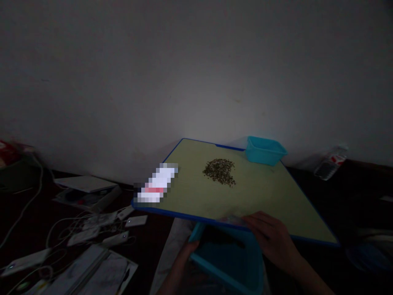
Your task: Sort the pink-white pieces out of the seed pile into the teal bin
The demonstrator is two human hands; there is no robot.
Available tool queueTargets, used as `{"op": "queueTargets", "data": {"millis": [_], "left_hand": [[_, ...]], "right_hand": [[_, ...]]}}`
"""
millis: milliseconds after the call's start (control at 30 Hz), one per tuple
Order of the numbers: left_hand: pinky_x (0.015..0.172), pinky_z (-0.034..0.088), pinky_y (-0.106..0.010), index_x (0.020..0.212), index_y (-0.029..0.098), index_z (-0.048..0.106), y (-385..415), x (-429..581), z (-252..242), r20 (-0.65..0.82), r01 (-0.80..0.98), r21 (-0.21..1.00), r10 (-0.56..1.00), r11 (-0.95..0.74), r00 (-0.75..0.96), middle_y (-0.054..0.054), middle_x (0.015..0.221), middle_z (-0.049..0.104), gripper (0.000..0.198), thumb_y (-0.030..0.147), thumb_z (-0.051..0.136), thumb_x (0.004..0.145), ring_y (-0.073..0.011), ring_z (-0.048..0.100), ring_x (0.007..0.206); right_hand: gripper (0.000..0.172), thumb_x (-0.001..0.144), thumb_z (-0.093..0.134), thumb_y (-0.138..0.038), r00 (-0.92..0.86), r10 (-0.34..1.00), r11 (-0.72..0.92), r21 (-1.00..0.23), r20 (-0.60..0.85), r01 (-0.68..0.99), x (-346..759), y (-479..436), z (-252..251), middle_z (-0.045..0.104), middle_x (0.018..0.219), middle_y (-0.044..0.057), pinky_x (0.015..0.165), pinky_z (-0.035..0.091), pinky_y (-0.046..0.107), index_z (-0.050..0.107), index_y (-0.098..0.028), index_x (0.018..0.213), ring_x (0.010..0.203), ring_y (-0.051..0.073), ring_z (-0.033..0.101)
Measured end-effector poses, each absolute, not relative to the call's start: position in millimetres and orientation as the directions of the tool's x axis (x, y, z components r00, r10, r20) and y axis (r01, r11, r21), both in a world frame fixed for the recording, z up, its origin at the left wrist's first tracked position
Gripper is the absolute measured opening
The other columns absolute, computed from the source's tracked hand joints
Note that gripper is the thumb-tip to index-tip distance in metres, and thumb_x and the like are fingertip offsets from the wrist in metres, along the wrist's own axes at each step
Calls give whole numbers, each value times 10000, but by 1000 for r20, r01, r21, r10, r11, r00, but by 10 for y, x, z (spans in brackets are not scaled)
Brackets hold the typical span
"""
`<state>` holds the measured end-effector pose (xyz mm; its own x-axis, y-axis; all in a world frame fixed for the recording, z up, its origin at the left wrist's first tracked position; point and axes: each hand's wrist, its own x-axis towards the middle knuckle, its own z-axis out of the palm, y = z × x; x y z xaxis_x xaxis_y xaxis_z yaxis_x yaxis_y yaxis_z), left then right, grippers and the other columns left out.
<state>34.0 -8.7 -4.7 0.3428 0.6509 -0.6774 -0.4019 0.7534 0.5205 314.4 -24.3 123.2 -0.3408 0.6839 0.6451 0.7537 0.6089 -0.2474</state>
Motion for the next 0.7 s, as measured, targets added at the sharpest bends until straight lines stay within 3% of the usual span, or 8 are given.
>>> {"op": "queueTargets", "data": {"millis": [167,367,700], "left_hand": [[957,602,-602,1456,230,489,-97,355,11,-664,-400,532,661,747,351,-134,1218,789,746,564,694,821,-450,701,1221],[961,591,-579,1464,181,488,-97,357,1,-688,-392,519,643,760,337,-178,1236,768,828,589,715,781,-465,661,1275],[924,611,-554,1474,199,458,-64,367,-108,-729,-379,492,609,784,313,-174,1265,755,802,578,675,801,-446,680,1259]], "right_hand": [[264,1011,555,-130,-303,684,576,-237,663,783,3157,-200,1209,824,934,78,725,671,323,801,-191,1083,792,205,781],[274,1016,555,-161,-275,745,533,-295,608,793,3221,-219,1202,830,965,72,760,670,320,812,-206,1099,834,204,791],[250,960,621,-295,-35,849,272,-380,527,884,3980,694,1384,847,1011,88,823,647,395,853,-216,1009,917,286,814]]}}
